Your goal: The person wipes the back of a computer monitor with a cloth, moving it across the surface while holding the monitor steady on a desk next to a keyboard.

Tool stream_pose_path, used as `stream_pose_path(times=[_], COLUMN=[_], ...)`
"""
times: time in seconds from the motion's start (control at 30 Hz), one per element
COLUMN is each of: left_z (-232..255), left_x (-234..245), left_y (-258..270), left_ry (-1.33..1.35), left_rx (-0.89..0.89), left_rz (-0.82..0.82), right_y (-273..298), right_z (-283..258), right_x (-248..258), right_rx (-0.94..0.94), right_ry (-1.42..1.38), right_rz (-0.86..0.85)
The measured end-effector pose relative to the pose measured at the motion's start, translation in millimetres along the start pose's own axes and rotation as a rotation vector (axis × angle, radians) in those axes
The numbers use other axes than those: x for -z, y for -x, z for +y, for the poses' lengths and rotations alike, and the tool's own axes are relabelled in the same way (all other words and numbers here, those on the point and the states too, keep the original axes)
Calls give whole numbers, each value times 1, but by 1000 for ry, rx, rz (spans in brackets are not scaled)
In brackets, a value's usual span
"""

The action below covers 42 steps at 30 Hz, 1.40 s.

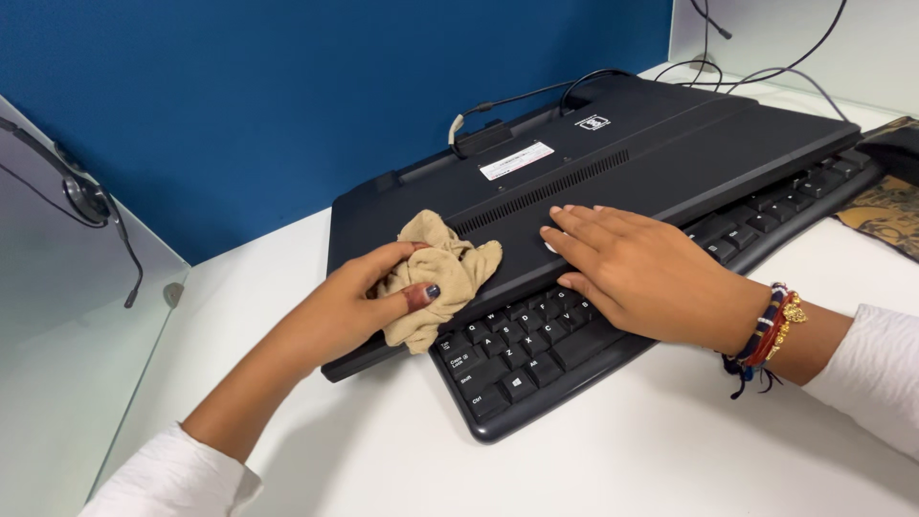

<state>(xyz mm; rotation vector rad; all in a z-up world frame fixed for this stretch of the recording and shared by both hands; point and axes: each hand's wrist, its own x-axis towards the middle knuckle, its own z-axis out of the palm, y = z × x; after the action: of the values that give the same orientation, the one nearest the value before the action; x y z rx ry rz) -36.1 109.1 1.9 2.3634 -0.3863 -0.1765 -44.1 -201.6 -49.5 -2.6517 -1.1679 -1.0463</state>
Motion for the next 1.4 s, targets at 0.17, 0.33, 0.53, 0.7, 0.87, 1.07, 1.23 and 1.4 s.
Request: stream_pose_path(times=[0.17, 0.33, 0.53, 0.7, 0.87, 1.07, 1.23, 1.4], left_z=[15, 52, 42, 27, 23, 35, 62, 43], left_x=[-32, -70, -50, -22, -22, -65, -95, -81], left_y=[-10, -34, -13, 38, 51, 11, -19, -6], left_ry=[-94, -234, -212, -313, -390, -418, -519, -468], left_rx=[-246, -408, -409, -207, -102, -522, -485, -466], left_rz=[100, 195, 163, 137, 228, 368, 412, 380], right_y=[-2, -1, -1, -1, -1, 1, 1, 0], right_z=[-3, -1, 0, 2, -1, -3, 3, 2], right_x=[1, 5, 4, 2, 3, 0, 3, 3], right_rx=[-19, -9, -10, -10, -22, -25, -32, -19], right_ry=[-9, -41, -22, -28, -18, -11, -39, -40], right_rz=[-8, -19, -18, -18, -7, 23, -36, -23])
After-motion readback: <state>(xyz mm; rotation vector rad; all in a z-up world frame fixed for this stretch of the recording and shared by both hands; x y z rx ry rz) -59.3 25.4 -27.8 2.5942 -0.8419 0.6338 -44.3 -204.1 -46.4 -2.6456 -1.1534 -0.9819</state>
